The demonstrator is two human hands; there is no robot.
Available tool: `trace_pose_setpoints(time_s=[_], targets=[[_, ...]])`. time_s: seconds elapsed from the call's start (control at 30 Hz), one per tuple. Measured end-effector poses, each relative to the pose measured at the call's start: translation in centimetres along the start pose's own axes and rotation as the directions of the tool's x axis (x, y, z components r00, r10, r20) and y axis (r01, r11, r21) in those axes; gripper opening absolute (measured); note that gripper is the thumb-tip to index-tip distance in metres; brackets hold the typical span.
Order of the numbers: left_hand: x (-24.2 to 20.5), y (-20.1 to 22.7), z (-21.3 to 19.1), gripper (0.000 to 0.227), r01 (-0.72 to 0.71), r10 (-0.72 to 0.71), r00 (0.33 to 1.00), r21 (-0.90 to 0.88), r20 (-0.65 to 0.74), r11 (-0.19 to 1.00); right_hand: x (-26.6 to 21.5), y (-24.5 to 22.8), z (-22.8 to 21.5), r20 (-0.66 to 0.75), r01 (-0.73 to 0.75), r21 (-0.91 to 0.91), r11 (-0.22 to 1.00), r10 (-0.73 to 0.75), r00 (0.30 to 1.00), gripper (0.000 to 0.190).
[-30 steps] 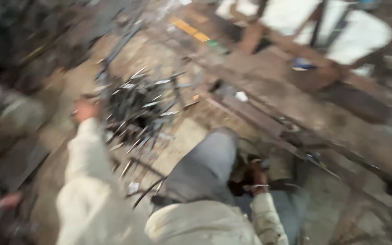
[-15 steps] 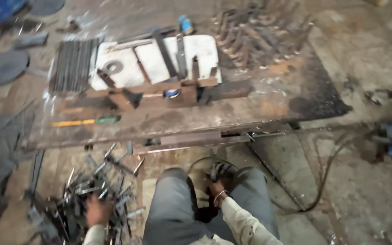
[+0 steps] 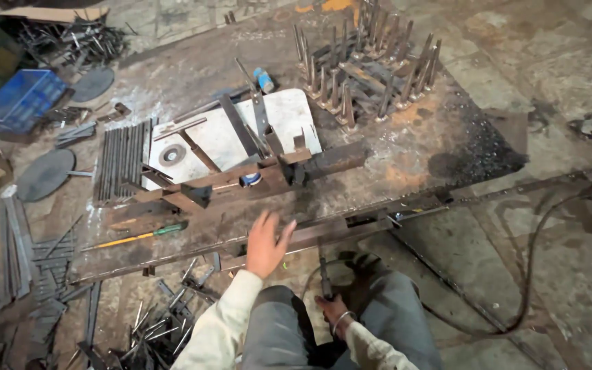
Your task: The person is welding small metal bars onto a frame in a fabrication shop.
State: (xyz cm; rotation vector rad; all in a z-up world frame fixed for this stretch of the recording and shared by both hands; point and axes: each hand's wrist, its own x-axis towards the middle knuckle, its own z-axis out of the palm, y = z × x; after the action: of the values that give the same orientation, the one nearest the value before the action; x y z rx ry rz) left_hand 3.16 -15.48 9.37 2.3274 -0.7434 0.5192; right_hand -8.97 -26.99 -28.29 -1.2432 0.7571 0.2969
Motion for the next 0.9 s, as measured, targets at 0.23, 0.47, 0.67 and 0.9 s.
trace_pose_setpoints(time_s=[0.23,0.47,0.67,0.9], targets=[[14.2,2.1,-4.0,0.035,-0.053,-0.013,0.951,-0.207,-0.309,0.977,3.9,2.7,0.3,0.017,-0.018,0.072,0.997,0.017,1.0,0.055],[24.2,-12.0,1.9,0.045,0.352,-0.403,0.906,-0.301,-0.125,0.886,4.3,2.6,1.0,0.005,-0.044,0.04,0.998,0.044,0.999,0.055],[26.0,-16.7,4.8,0.048,0.544,-0.575,0.81,-0.216,-0.115,0.81,7.0,4.7,0.7,0.031,-0.07,-0.001,0.998,0.07,0.997,0.056],[26.7,-27.2,12.1,0.045,0.588,-0.565,0.808,-0.303,0.17,0.75,7.8,4.7,1.3,0.028,-0.195,-0.004,0.981,0.195,0.98,0.061]])
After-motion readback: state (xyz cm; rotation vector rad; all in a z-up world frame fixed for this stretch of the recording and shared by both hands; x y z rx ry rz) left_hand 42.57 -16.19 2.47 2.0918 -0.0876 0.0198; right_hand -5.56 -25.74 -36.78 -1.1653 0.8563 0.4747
